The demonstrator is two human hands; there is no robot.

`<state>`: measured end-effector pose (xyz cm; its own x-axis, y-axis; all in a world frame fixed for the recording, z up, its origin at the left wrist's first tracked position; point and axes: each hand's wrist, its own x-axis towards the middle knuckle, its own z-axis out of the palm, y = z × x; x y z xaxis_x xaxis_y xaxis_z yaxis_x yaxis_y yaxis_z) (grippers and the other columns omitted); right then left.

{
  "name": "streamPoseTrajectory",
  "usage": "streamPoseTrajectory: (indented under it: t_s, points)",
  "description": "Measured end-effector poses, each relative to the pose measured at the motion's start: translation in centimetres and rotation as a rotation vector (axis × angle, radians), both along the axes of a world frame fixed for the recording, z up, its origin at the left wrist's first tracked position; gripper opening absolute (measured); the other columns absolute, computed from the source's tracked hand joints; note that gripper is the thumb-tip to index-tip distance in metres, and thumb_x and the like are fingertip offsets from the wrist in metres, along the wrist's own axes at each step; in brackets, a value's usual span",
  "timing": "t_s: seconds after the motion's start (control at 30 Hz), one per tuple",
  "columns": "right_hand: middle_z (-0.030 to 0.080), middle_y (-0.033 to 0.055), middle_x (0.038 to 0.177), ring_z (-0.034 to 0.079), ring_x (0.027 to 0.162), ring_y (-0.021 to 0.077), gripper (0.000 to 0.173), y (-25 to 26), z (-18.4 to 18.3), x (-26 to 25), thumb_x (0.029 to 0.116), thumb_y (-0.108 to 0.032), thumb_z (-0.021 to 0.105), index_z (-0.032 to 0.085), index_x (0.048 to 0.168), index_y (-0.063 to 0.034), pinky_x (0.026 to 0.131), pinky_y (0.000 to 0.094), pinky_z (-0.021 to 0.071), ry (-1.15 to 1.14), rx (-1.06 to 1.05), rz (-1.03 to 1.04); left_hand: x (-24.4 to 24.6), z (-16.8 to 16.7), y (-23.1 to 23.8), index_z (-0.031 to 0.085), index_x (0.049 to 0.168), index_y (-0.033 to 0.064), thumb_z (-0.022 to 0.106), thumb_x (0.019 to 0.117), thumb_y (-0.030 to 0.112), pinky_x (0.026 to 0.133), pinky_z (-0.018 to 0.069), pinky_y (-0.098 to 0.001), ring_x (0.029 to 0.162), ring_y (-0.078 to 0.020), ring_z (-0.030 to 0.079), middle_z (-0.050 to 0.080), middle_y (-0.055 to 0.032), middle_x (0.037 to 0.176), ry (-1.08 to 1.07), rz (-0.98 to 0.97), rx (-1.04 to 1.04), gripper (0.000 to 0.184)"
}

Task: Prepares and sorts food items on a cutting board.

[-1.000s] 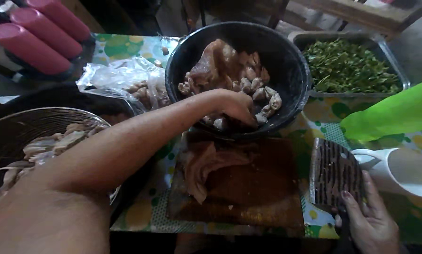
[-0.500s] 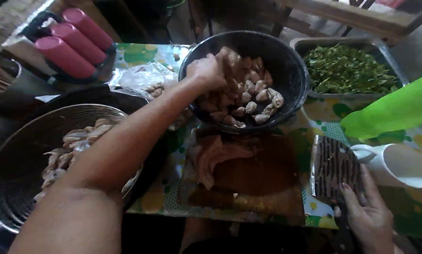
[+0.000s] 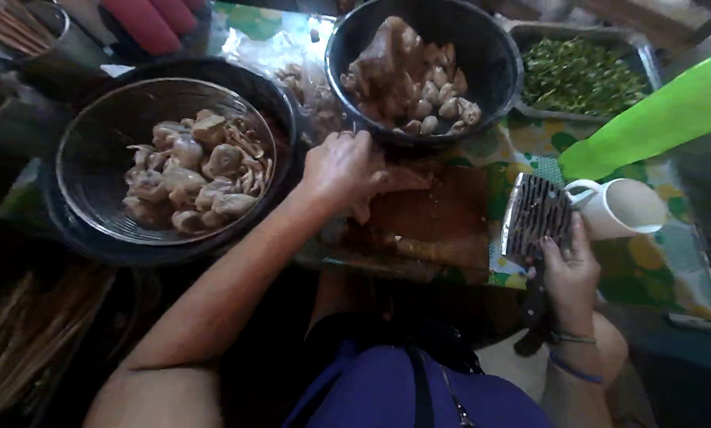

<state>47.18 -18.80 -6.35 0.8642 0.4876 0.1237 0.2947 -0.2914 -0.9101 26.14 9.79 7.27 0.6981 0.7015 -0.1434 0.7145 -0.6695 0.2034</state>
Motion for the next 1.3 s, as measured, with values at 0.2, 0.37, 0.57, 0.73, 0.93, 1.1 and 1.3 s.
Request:
streamPoseTrajectory:
  t_s: [0.2, 0.37, 0.57, 0.73, 0.93, 1.1, 1.3]
  points:
    - [0.059, 0.0181, 0.134, 0.060, 0.057, 0.0061, 0.062, -0.5, -0.3, -0.6, 0.1051, -0.008, 0.052, 0.026, 0.161, -0.0046, 0.048, 0.0248, 0.0541, 0.074, 0.057, -0.017, -0.1, -7.0, 1.0, 0.044, 0.149, 0.0052, 0.089, 0.0788, 0.023, 0.103, 0.0449, -0.0675, 0.138, -0.0528, 0.042, 0.044, -0.0320, 0.148, -0.181, 0.108, -0.157, 0.085]
    - [0.063, 0.0159, 0.122, 0.061, 0.057, 0.0082, 0.062, -0.7, -0.5, -0.8, 0.1054, -0.006, 0.050, 0.025, 0.162, -0.0067, 0.049, 0.0249, 0.0550, 0.131, 0.129, -0.042, -0.2, -8.4, -1.4, 0.045, 0.145, 0.0066, 0.089, 0.0729, 0.012, 0.100, 0.0488, -0.0635, 0.128, -0.0510, 0.051, 0.047, -0.0319, 0.142, -0.414, 0.102, -0.159, 0.085]
    - [0.064, 0.0106, 0.111, 0.061, 0.057, 0.0085, 0.070, -1.6, 0.7, -1.6, 0.1025, -0.005, 0.056, 0.022, 0.163, -0.0132, 0.048, 0.0235, 0.0545, 0.195, 0.162, -0.001, -1.6, -9.1, -4.6, 0.047, 0.147, 0.0165, 0.090, 0.0754, 0.031, 0.096, 0.0496, -0.0639, 0.131, -0.0461, 0.050, 0.051, -0.0237, 0.142, -0.358, 0.083, -0.284, 0.084]
    - [0.067, 0.0172, 0.104, 0.060, 0.059, 0.0167, 0.070, -1.4, 7.8, -7.8, 0.1027, -0.015, 0.055, 0.022, 0.165, -0.0187, 0.054, 0.0367, 0.0544, -0.167, -0.179, 0.177, -2.6, -10.2, -4.9, 0.044, 0.152, 0.0100, 0.067, 0.0971, 0.038, 0.109, 0.0396, -0.0671, 0.140, -0.0484, 0.042, 0.047, -0.0275, 0.148, -0.477, 0.063, -0.346, 0.066]
    - [0.071, 0.0237, 0.088, 0.067, 0.073, 0.0456, 0.065, 3.9, 11.2, -12.2, 0.1043, -0.017, 0.055, 0.028, 0.164, -0.0206, 0.066, 0.0630, 0.0524, -0.536, -0.617, 0.398, -2.3, -10.4, -5.4, 0.046, 0.149, 0.0045, 0.062, 0.0998, 0.033, 0.108, 0.0380, -0.0676, 0.139, -0.0492, 0.042, 0.047, -0.0296, 0.147, -0.474, 0.105, -0.295, 0.059]
    - [0.071, 0.0226, 0.089, 0.068, 0.077, 0.0458, 0.070, 6.9, 11.5, -13.0, 0.1032, -0.018, 0.055, 0.023, 0.165, -0.0236, 0.065, 0.0628, 0.0513, -0.576, -0.791, 0.453, -2.5, -10.4, -5.0, 0.048, 0.147, 0.0042, 0.062, 0.1005, 0.032, 0.108, 0.0388, -0.0670, 0.140, -0.0490, 0.041, 0.048, -0.0280, 0.147, -0.445, 0.038, -0.305, 0.056]
    - [0.070, 0.0246, 0.093, 0.068, 0.085, 0.0473, 0.073, 11.6, 11.4, -14.0, 0.1017, -0.013, 0.057, 0.021, 0.165, -0.0225, 0.069, 0.0630, 0.0522, -0.549, -0.848, 0.446, -2.6, -10.5, -3.8, 0.052, 0.142, 0.0046, 0.063, 0.1001, 0.025, 0.107, 0.0408, -0.0650, 0.137, -0.0483, 0.043, 0.050, -0.0260, 0.145, -0.470, -0.055, -0.357, 0.048]
